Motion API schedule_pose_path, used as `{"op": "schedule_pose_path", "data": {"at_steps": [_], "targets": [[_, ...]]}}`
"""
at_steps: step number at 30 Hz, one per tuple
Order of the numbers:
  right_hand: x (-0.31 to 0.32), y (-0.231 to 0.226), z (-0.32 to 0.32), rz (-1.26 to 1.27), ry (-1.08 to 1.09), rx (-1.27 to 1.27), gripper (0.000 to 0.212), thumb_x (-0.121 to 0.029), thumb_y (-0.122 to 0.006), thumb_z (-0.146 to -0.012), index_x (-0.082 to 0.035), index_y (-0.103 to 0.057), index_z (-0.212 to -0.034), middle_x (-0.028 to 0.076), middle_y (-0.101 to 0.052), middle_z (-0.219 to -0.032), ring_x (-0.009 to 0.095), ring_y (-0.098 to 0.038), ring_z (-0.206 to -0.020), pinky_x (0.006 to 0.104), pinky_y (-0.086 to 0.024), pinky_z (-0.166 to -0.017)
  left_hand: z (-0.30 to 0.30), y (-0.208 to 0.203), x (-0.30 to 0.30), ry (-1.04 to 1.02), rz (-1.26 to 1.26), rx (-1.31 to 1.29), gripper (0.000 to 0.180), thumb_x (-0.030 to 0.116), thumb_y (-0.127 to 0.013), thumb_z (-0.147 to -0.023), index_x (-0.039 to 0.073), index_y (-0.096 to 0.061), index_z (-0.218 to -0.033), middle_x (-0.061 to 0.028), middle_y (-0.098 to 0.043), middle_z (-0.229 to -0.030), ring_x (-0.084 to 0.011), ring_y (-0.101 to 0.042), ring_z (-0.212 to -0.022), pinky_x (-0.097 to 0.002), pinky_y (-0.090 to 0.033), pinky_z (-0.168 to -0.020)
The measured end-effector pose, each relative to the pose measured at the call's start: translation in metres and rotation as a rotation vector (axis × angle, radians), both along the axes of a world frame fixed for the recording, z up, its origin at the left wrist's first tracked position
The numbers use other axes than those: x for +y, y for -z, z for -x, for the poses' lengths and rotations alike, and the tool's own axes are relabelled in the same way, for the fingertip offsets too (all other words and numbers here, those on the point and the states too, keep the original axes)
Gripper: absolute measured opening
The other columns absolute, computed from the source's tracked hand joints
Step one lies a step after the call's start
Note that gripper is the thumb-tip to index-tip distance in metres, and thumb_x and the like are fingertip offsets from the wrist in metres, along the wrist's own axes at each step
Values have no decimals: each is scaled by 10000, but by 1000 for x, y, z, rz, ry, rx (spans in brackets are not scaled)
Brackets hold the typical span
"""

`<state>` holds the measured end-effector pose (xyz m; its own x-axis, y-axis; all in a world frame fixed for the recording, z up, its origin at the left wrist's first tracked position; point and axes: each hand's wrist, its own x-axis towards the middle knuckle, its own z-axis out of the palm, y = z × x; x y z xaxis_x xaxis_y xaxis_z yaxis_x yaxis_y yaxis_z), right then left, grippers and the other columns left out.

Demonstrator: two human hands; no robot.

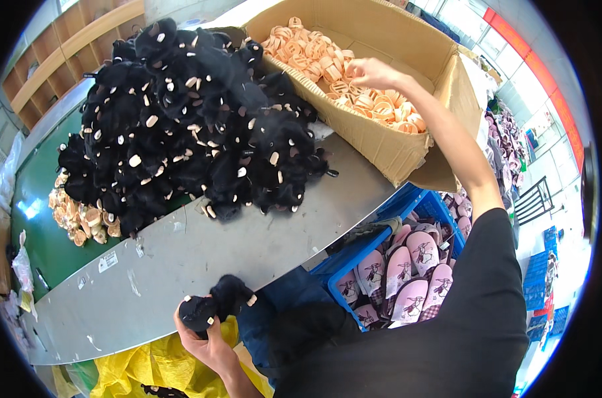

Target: The person repeatedly picks up black fuzzy hair scrunchies and beige plastic hair clips from a table and a cardboard box. They attach the clips to the scrunchies by hand and place the finished items into a yellow bag. The process is repetitive and continuous throughout the clip.

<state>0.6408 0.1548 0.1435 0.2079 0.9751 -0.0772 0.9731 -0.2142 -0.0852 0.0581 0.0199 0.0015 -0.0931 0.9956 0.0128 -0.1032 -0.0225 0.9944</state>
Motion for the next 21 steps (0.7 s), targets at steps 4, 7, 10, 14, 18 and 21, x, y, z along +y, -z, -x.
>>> {"op": "schedule_pose_path", "data": {"at_steps": [4,7,10,14,18,21], "targets": [[11,43,-3,224,-128,37,616,-140,-701,-824,-104,-504,-1406,149,-612,-1169,269,-598,-1085,399,-474,-961,12,9,-3,-68,34,59,431,5,-697,-872,3,-558,-1280,-96,-617,-1126,-188,-580,-1061,-320,-431,-1060],[23,66,-5,166,-191,-84,375,-144,-702,-805,-64,-655,-1168,137,-672,-974,283,-636,-987,389,-498,-886,1,1,0,-191,29,37,296,7,-696,-839,52,-566,-1102,-52,-558,-958,-139,-532,-890,-254,-469,-861],[20,52,-6,-13,-193,-12,269,-196,-712,-807,-62,-686,-1038,123,-685,-938,282,-646,-946,381,-498,-853,5,2,-2,-198,35,1,323,-16,-686,-811,51,-571,-1105,-50,-556,-963,-139,-531,-899,-252,-460,-867],[3,17,-2,-208,-18,127,265,-274,-689,-906,-47,-678,-1044,59,-693,-1020,128,-614,-868,320,-497,-729,2,5,-1,-146,70,-56,352,-30,-670,-765,32,-583,-1100,-47,-562,-970,-141,-535,-901,-253,-454,-876],[-13,-16,115,-515,-69,700,381,-288,-683,-929,-36,-636,-1212,51,-672,-1026,124,-628,-857,293,-529,-729,3,-5,3,-95,83,-100,342,-13,-670,-729,11,-598,-1062,-33,-563,-945,-136,-536,-877,-253,-449,-866],[-28,2,219,-400,-320,1065,403,-225,-679,-952,0,-585,-1273,25,-629,-903,94,-648,-797,237,-543,-677,9,-9,7,-54,110,-31,335,19,-676,-700,-7,-616,-1028,-28,-582,-945,-130,-550,-885,-255,-445,-865]]}}
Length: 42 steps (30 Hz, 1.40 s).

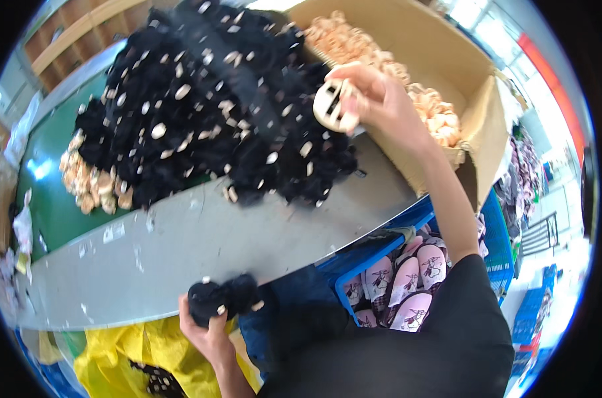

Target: The person repeatedly picks up black fuzzy hair scrunchies and beige plastic hair clips from a table and a cardboard box. They attach the clips to the scrunchies by hand and place the finished items into a yellow bag. The process is repetitive and continuous throughout the clip.

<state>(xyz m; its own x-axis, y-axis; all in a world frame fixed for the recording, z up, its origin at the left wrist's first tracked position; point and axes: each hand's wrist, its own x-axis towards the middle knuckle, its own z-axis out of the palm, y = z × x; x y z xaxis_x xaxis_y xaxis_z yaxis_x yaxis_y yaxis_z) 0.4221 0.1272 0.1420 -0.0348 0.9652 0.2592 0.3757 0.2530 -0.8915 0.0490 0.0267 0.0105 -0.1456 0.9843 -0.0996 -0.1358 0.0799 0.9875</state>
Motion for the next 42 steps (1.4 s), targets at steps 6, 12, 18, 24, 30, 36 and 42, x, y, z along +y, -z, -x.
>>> {"op": "schedule_pose_path", "data": {"at_steps": [6,12,18,24,30,36,42], "targets": [[-65,62,159,465,-468,737,415,-48,-761,-858,39,-572,-1217,84,-591,-1176,130,-621,-1008,267,-504,-868,-12,-2,-2,58,-23,-65,317,-11,-693,-762,-9,-619,-1069,0,-624,-974,-78,-559,-903,-227,-447,-868],[-73,101,225,-105,-449,215,297,-103,-821,-813,-31,-624,-1024,131,-667,-1067,220,-613,-1038,322,-485,-874,10,5,-14,48,-92,-136,267,28,-716,-809,3,-612,-1053,1,-630,-957,-66,-573,-884,-220,-466,-817],[-66,121,238,-44,-369,256,377,-278,-792,-866,-25,-597,-1065,124,-592,-1147,217,-593,-1056,319,-472,-914,22,6,-11,-3,41,-110,351,22,-768,-764,-1,-627,-1085,-15,-646,-995,-88,-593,-919,-241,-474,-854],[-81,143,241,83,-327,374,406,-248,-774,-867,-30,-579,-1149,107,-647,-1059,214,-647,-960,319,-499,-876,36,14,-13,124,-45,2,347,8,-782,-750,-6,-639,-1066,-44,-659,-1023,-113,-605,-937,-252,-469,-861],[-65,120,249,-145,-314,33,209,-245,-681,-866,-41,-645,-890,84,-582,-794,185,-575,-647,283,-452,-578,25,15,-20,99,-151,344,390,12,-790,-759,15,-590,-1094,-72,-656,-988,-152,-626,-880,-282,-499,-818],[-50,133,273,-207,-216,307,382,-157,-514,-998,-21,-519,-641,52,-421,-554,149,-360,-450,321,-286,-429,21,21,-28,-107,-145,250,525,-30,-805,-684,7,-537,-1134,-72,-579,-1060,-149,-599,-927,-276,-489,-861],[-51,154,282,260,-221,473,520,-354,-491,-1058,6,-471,-683,59,-382,-565,100,-347,-561,321,-324,-490,27,28,-21,-234,-107,242,453,-94,-642,-754,-8,-505,-1177,-74,-575,-1068,-126,-583,-969,-241,-476,-836]]}}
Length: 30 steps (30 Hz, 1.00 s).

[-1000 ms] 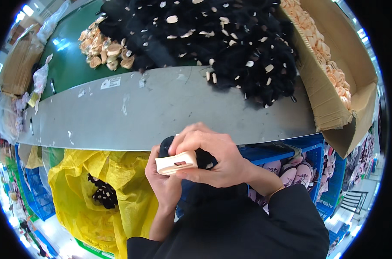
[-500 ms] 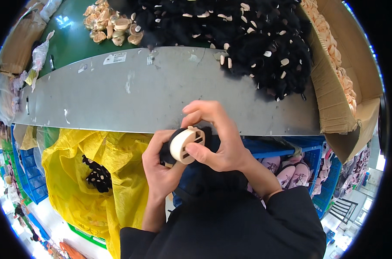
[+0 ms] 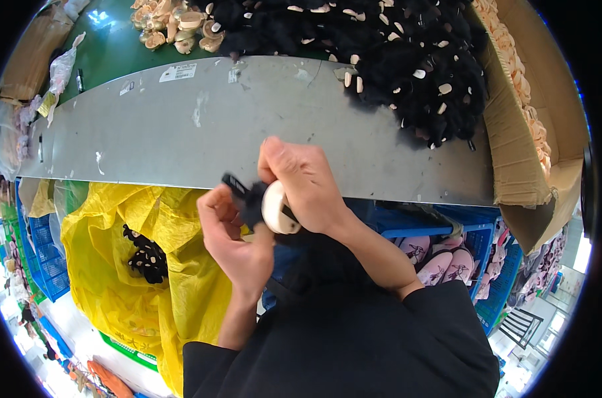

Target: The person repeatedly picks up black fuzzy hair scrunchies and beige plastic hair clips from a table and a cardboard box. They attach the clips to the scrunchies by hand and place the finished items into a yellow bag. The process is repetitive and continuous throughout the clip.

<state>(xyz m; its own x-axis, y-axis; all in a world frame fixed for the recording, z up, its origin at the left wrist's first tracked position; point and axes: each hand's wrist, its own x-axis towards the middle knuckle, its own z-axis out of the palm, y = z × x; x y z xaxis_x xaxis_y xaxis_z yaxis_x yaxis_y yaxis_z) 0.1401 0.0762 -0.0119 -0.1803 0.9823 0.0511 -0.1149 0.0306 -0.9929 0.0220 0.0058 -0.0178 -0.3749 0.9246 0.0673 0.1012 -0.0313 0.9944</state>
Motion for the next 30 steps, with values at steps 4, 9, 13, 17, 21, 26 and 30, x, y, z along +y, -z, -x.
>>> {"op": "schedule_pose_path", "data": {"at_steps": [4,9,13,17,21,26,30], "targets": [[-9,-3,-14,113,-139,-45,343,-357,-622,-992,-31,-594,-890,35,-479,-599,104,-445,-556,274,-374,-521,18,-1,11,24,180,-260,264,-49,-595,-877,-16,-557,-1136,-42,-632,-1006,-89,-609,-910,-207,-471,-792],[-13,4,-20,-218,-150,-217,468,-332,-799,-842,-39,-625,-1161,13,-601,-781,88,-565,-683,248,-455,-587,27,9,7,161,247,-525,175,66,-587,-966,-27,-683,-1080,-9,-696,-889,-61,-626,-716,-199,-494,-615],[-9,-1,-31,-566,-173,-452,683,-301,-902,-660,-54,-637,-1238,58,-651,-848,186,-608,-666,293,-505,-593,26,0,2,219,251,-664,209,40,-553,-962,-47,-663,-1117,-57,-716,-985,-79,-667,-808,-210,-527,-709],[-7,-8,-29,-705,-75,-547,576,-311,-891,-606,-56,-678,-1076,59,-631,-778,211,-614,-629,307,-496,-548,19,9,-6,264,161,-699,250,36,-546,-958,-45,-636,-1177,-66,-704,-1062,-102,-665,-946,-249,-527,-828],[-18,-10,-17,-740,51,-506,537,-324,-872,-600,-16,-670,-991,63,-637,-721,210,-630,-572,295,-485,-504,2,10,-15,-4,33,-463,267,50,-520,-960,-63,-617,-1181,-74,-705,-1051,-131,-670,-939,-274,-525,-854],[-29,2,-6,-694,167,-328,531,-344,-867,-613,7,-675,-962,84,-638,-690,202,-639,-552,285,-488,-491,1,27,-16,-209,-291,193,252,62,-512,-906,-79,-635,-1076,-112,-710,-895,-161,-681,-797,-291,-538,-747],[-40,-6,-16,-488,2,-317,586,-313,-875,-659,-3,-643,-1100,118,-682,-893,227,-689,-698,291,-557,-627,5,16,-13,-125,-258,179,180,35,-580,-839,-53,-613,-992,-89,-661,-815,-148,-632,-729,-261,-507,-687]]}}
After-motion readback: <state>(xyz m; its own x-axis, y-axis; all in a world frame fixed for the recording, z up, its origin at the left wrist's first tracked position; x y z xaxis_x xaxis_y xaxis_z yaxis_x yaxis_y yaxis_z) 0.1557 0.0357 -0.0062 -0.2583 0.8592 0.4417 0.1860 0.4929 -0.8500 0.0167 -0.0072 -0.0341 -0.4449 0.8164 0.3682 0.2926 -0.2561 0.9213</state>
